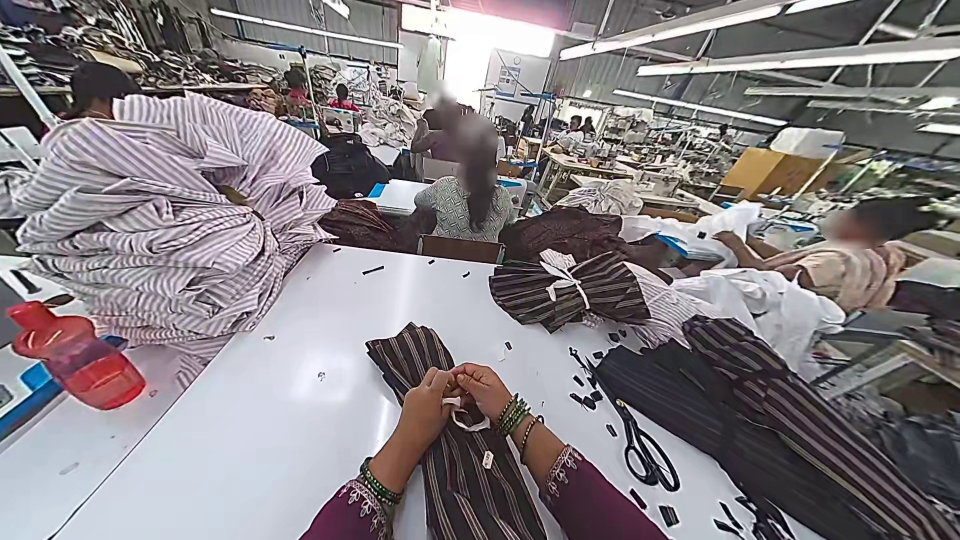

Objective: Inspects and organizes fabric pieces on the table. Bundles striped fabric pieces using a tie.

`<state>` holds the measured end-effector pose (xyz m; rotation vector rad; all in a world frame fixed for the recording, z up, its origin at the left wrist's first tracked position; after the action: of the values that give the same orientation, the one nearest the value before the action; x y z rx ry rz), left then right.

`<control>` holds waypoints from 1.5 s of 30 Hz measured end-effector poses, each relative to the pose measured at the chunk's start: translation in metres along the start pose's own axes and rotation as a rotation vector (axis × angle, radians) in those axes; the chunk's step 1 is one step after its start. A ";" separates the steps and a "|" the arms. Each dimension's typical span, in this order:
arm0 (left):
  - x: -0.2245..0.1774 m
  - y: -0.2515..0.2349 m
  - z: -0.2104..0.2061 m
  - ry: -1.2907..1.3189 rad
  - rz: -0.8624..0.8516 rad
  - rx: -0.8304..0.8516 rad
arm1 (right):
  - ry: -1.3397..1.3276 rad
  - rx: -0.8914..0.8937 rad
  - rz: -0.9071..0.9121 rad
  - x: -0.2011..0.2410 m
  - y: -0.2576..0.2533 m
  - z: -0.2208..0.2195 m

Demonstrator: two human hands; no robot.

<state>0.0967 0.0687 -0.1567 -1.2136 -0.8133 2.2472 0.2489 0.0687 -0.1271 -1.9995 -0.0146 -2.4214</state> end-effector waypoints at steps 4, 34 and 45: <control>0.018 0.007 -0.013 0.001 -0.291 -0.197 | 0.017 0.118 -0.139 0.000 -0.010 0.008; 0.048 0.040 0.027 -0.039 0.345 -0.091 | 0.221 0.157 0.093 -0.006 -0.003 0.012; 0.040 0.037 0.034 0.073 0.367 -0.006 | 0.188 -0.946 0.313 0.044 -0.064 0.211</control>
<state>0.0436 0.0581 -0.1905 -1.5419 -0.6080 2.4657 0.4474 0.1345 -0.0446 -1.7283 1.5600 -2.5959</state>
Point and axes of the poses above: each hand's wrist, its own y-axis away from the middle knuckle, its own z-axis out of the back of the hand, x = y × z, the point moved 1 cm from there along -y, towards the middle knuckle, and after that the axes turned 13 degrees about -x, right-handed, at the moved point
